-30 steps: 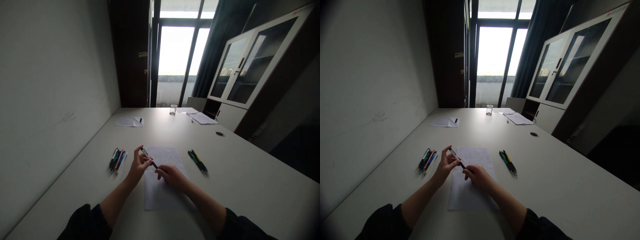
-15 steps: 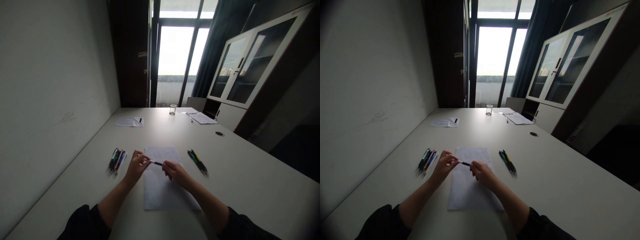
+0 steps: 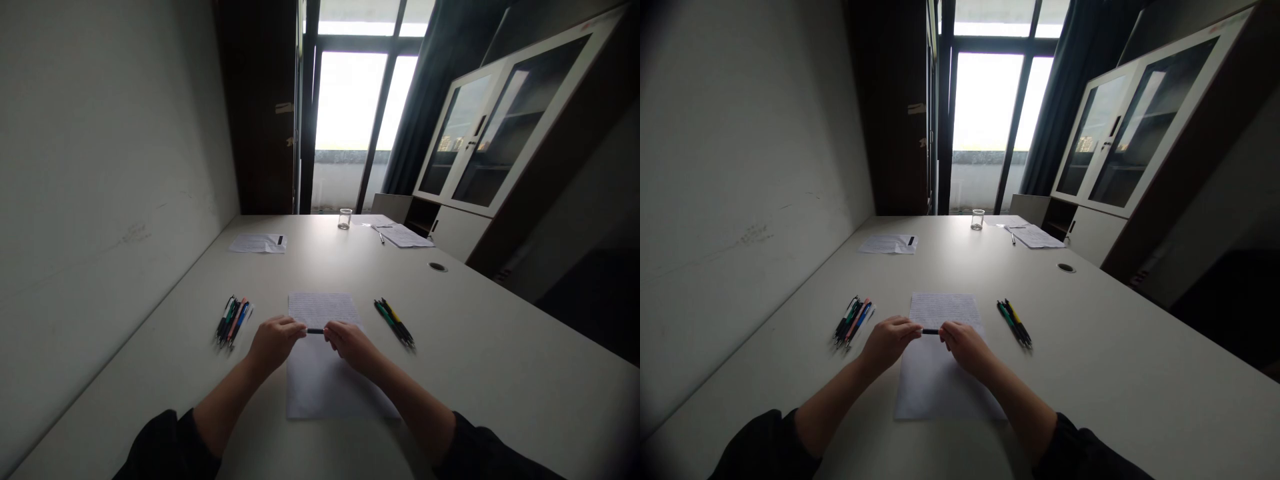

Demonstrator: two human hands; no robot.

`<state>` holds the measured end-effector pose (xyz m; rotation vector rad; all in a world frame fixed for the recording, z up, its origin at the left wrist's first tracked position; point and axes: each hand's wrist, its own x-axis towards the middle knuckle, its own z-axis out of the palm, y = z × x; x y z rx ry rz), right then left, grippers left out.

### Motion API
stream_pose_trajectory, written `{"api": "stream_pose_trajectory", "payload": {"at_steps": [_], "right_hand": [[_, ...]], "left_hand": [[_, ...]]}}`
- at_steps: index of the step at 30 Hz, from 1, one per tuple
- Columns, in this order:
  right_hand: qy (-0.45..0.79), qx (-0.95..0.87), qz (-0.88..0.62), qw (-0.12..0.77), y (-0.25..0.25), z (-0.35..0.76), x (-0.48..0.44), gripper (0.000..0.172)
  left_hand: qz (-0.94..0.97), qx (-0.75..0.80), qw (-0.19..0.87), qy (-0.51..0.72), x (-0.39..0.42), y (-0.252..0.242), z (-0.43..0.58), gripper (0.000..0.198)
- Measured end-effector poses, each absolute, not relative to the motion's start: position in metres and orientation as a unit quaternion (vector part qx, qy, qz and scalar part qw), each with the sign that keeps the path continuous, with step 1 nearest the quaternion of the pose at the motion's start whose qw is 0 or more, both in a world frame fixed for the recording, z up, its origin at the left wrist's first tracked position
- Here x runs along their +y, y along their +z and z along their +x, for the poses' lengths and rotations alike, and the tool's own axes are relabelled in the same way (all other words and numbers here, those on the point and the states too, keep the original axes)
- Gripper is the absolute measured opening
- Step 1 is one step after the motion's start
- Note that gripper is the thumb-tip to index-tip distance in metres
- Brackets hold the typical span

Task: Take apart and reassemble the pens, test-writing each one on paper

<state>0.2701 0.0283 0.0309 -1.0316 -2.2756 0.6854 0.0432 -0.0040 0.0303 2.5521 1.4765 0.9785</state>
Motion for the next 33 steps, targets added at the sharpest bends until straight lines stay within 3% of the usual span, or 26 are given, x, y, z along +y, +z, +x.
{"api": "stream_pose_trajectory", "payload": {"at_steps": [16,20,24,33], "right_hand": [[0.138,-0.887,-0.345,0.273,0.0339,0.2746,0.0246,0.02],[0.155,-0.885,-0.344,0.274,0.0373,0.2753,0.0261,0.021],[0.18,-0.872,-0.347,0.295,0.0369,0.2754,0.0288,0.011],[0.251,-0.832,-0.361,0.337,0.0319,0.2713,0.0301,0.014]], "left_hand": [[0.819,0.489,0.091,0.288,-0.0089,0.0293,0.047,0.021],[0.821,0.496,0.081,0.272,-0.0082,0.0289,0.0482,0.02],[0.818,0.505,0.08,0.262,-0.0074,0.0285,0.0466,0.018],[0.816,0.508,0.084,0.261,-0.0065,0.026,0.046,0.017]]}}
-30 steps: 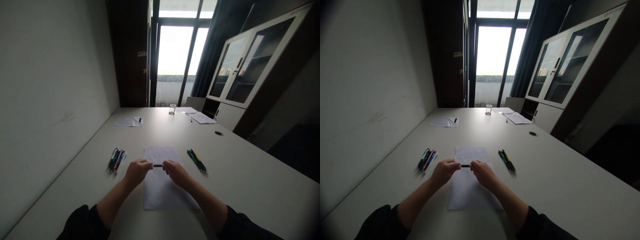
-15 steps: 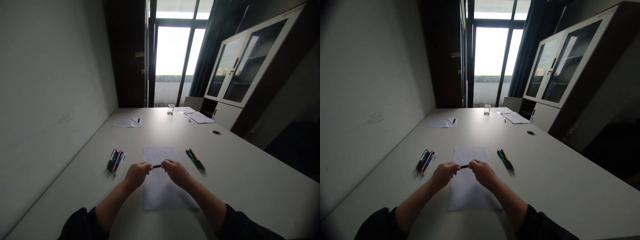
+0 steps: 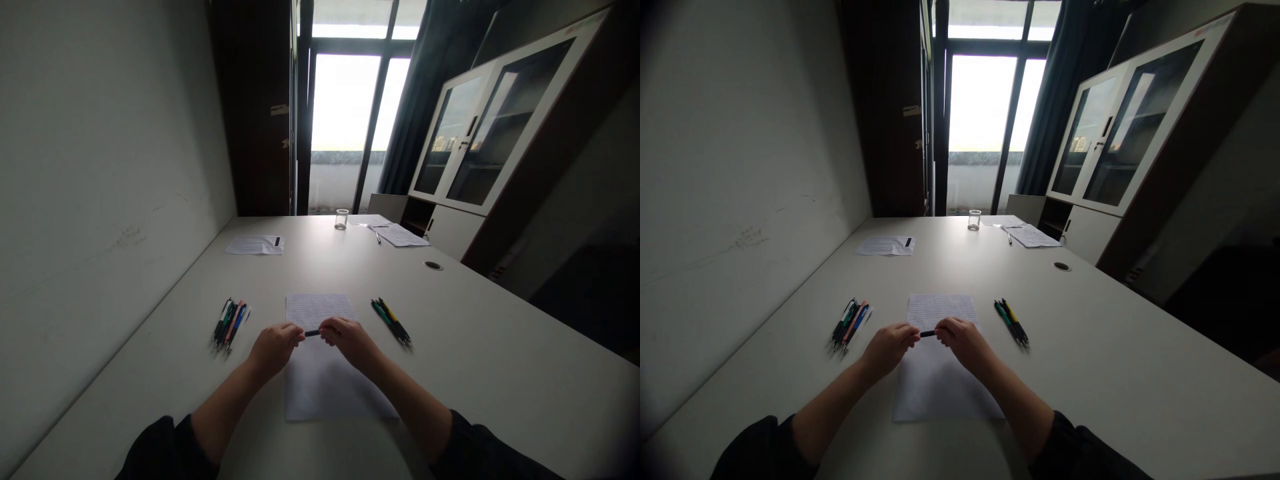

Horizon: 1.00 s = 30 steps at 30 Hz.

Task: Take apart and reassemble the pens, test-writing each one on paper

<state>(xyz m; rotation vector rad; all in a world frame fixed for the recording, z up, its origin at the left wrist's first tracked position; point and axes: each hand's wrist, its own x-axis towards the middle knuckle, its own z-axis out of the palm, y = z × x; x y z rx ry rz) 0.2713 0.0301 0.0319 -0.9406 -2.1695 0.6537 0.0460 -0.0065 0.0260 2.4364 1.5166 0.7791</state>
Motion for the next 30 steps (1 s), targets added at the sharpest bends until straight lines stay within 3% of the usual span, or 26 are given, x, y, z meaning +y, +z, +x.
{"api": "stream_pose_trajectory", "payload": {"at_steps": [4,11,15,18,20,23,27,30], "right_hand": [[0.271,-0.816,-0.359,0.364,0.034,0.2695,0.0295,0.007],[0.317,-0.8,-0.388,0.332,0.0308,0.2715,0.0312,0.021],[0.303,-0.796,-0.372,0.368,0.0321,0.2712,0.0315,0.009],[0.31,-0.789,-0.372,0.378,0.0333,0.2713,0.0311,0.016],[0.321,-0.784,-0.392,0.358,0.0335,0.2719,0.031,0.016],[0.346,-0.788,-0.402,0.314,0.0325,0.2729,0.0315,0.03],[0.331,-0.785,-0.395,0.344,0.03,0.2721,0.0327,0.014],[0.332,-0.777,-0.388,0.367,0.0299,0.2713,0.032,0.026]], "left_hand": [[0.814,0.504,0.093,0.274,-0.0066,0.0258,0.046,0.016],[0.816,0.503,0.085,0.272,-0.0071,0.0257,0.046,0.013],[0.811,0.507,0.091,0.278,-0.0066,0.0248,0.0458,0.013],[0.809,0.507,0.093,0.282,-0.0062,0.0246,0.0461,0.015],[0.809,0.508,0.091,0.281,-0.0061,0.0246,0.0464,0.015],[0.811,0.509,0.085,0.274,-0.0061,0.0245,0.0464,0.015],[0.809,0.51,0.093,0.278,-0.006,0.0245,0.0461,0.014],[0.807,0.51,0.097,0.28,-0.0058,0.0246,0.0463,0.014]]}}
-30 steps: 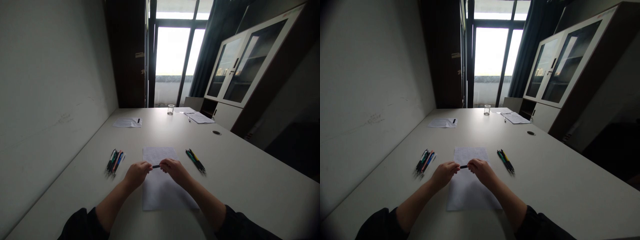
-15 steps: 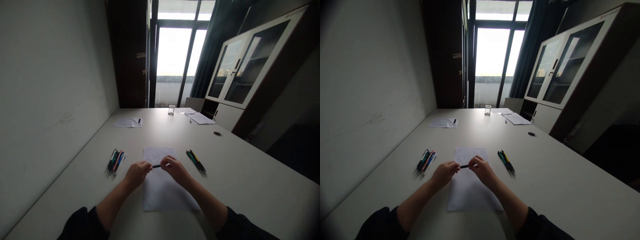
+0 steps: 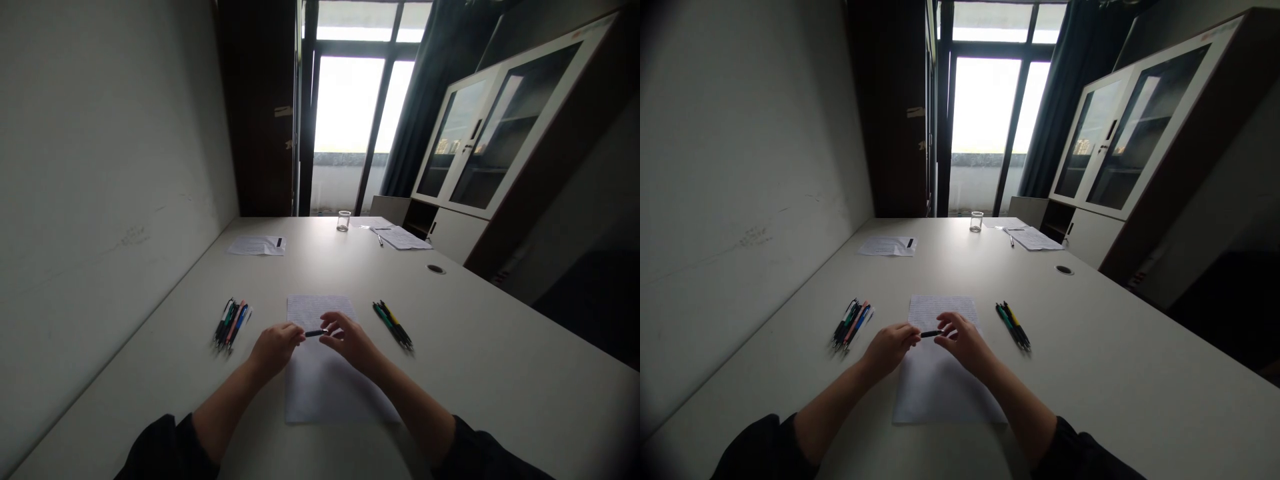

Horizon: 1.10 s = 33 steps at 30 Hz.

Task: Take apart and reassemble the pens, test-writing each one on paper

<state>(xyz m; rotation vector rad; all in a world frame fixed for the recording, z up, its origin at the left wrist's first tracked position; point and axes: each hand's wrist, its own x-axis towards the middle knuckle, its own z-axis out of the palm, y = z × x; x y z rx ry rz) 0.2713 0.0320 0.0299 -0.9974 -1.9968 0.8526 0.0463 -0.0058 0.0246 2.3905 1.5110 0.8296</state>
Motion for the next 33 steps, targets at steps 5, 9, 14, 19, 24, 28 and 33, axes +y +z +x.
{"api": "stream_pose_trajectory", "payload": {"at_steps": [5,9,14,19,24,28,33], "right_hand": [[0.362,-0.783,-0.4,0.31,0.032,0.2712,0.0298,0.027],[0.332,-0.783,-0.388,0.354,0.0304,0.2705,0.0311,0.021],[0.357,-0.78,-0.397,0.327,0.0301,0.2719,0.0311,0.023],[0.338,-0.783,-0.39,0.347,0.0294,0.272,0.0318,0.014],[0.365,-0.77,-0.395,0.344,0.0281,0.2707,0.0322,0.018],[0.374,-0.762,-0.408,0.335,0.0287,0.2706,0.0317,0.012],[0.406,-0.732,-0.403,0.372,0.0265,0.27,0.033,0.014]], "left_hand": [[0.809,0.512,0.087,0.276,-0.0058,0.0243,0.0456,0.011],[0.807,0.513,0.092,0.278,-0.006,0.0242,0.0443,0.013],[0.806,0.515,0.092,0.278,-0.006,0.024,0.0456,0.013],[0.81,0.514,0.086,0.269,-0.0048,0.0229,0.0456,0.012],[0.813,0.51,0.081,0.269,-0.0039,0.0222,0.0447,0.008],[0.81,0.512,0.083,0.272,-0.0056,0.0233,0.0447,0.008],[0.809,0.507,0.095,0.281,-0.0073,0.0241,0.046,0.014]]}}
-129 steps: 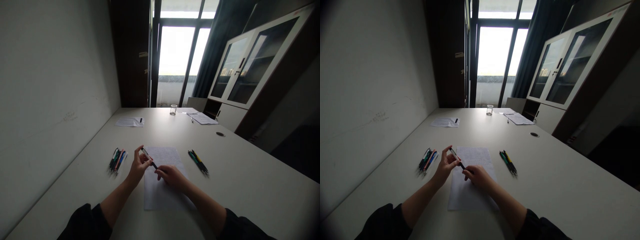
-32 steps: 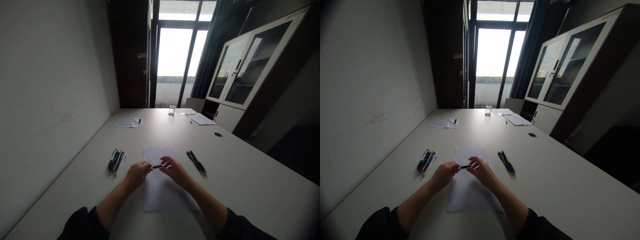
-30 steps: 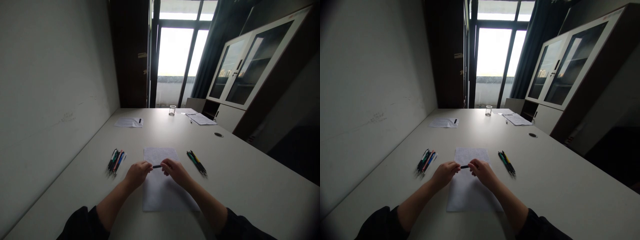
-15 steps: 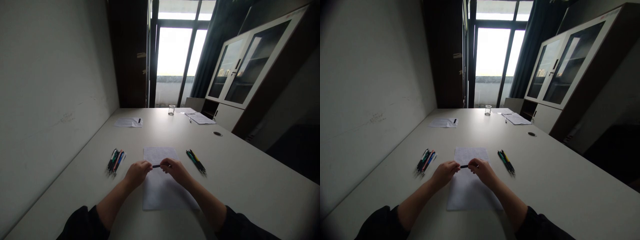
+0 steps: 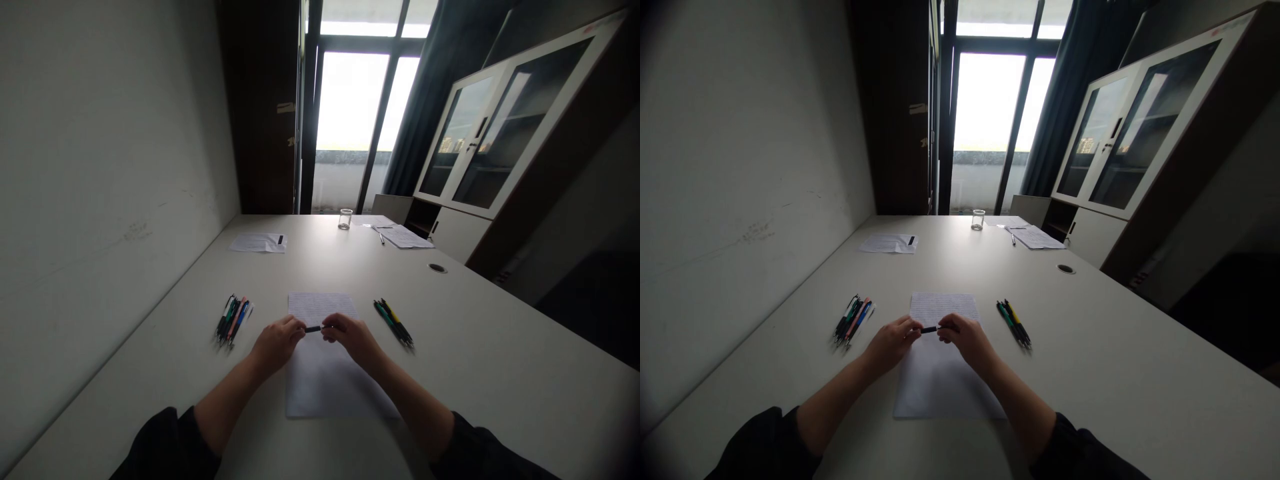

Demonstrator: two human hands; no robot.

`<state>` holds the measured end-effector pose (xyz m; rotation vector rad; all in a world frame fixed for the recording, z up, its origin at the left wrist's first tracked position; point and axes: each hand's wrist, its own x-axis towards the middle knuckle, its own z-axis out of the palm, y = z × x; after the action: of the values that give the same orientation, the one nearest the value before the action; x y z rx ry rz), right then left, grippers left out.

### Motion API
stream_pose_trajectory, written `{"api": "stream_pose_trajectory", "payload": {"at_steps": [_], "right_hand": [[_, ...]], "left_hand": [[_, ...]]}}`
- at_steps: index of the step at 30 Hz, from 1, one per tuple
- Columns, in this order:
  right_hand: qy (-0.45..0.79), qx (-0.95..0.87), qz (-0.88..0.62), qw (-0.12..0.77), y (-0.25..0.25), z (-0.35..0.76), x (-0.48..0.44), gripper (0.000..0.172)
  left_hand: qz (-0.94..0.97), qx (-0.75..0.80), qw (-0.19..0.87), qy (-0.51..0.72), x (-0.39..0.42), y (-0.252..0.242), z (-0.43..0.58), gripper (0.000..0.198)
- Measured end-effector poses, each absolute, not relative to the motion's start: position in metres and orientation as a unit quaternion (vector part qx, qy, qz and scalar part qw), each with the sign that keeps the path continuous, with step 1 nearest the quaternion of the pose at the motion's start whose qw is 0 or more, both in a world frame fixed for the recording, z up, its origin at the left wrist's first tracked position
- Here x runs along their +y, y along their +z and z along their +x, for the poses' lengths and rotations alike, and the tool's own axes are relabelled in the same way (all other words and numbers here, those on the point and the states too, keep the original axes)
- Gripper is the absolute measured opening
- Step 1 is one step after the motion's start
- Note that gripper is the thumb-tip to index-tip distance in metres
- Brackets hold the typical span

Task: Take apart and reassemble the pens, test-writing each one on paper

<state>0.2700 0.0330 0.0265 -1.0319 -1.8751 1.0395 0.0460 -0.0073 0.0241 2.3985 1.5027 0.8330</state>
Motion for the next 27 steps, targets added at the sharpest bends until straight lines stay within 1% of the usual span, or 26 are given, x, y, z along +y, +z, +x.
{"api": "stream_pose_trajectory", "payload": {"at_steps": [7,12,16,19,23,27], "right_hand": [[0.431,-0.713,-0.395,0.388,0.027,0.269,0.032,0.02],[0.443,-0.701,-0.39,0.4,0.028,0.269,0.031,0.017],[0.46,-0.694,-0.365,0.417,0.028,0.268,0.031,0.016],[0.45,-0.701,-0.362,0.419,0.028,0.269,0.032,0.016],[0.406,-0.708,-0.383,0.433,0.03,0.273,0.034,0.014],[0.325,-0.743,-0.398,0.429,0.029,0.275,0.037,0.011]], "left_hand": [[0.843,0.45,0.108,0.275,-0.005,0.018,0.047,0.047],[0.857,0.431,0.119,0.256,-0.007,0.016,0.045,0.063],[0.854,0.43,0.134,0.263,-0.009,0.02,0.045,0.063],[0.849,0.434,0.141,0.267,-0.01,0.023,0.045,0.062],[0.841,0.447,0.14,0.271,-0.011,0.026,0.045,0.061],[0.818,0.478,0.129,0.293,-0.009,0.026,0.042,0.055]]}}
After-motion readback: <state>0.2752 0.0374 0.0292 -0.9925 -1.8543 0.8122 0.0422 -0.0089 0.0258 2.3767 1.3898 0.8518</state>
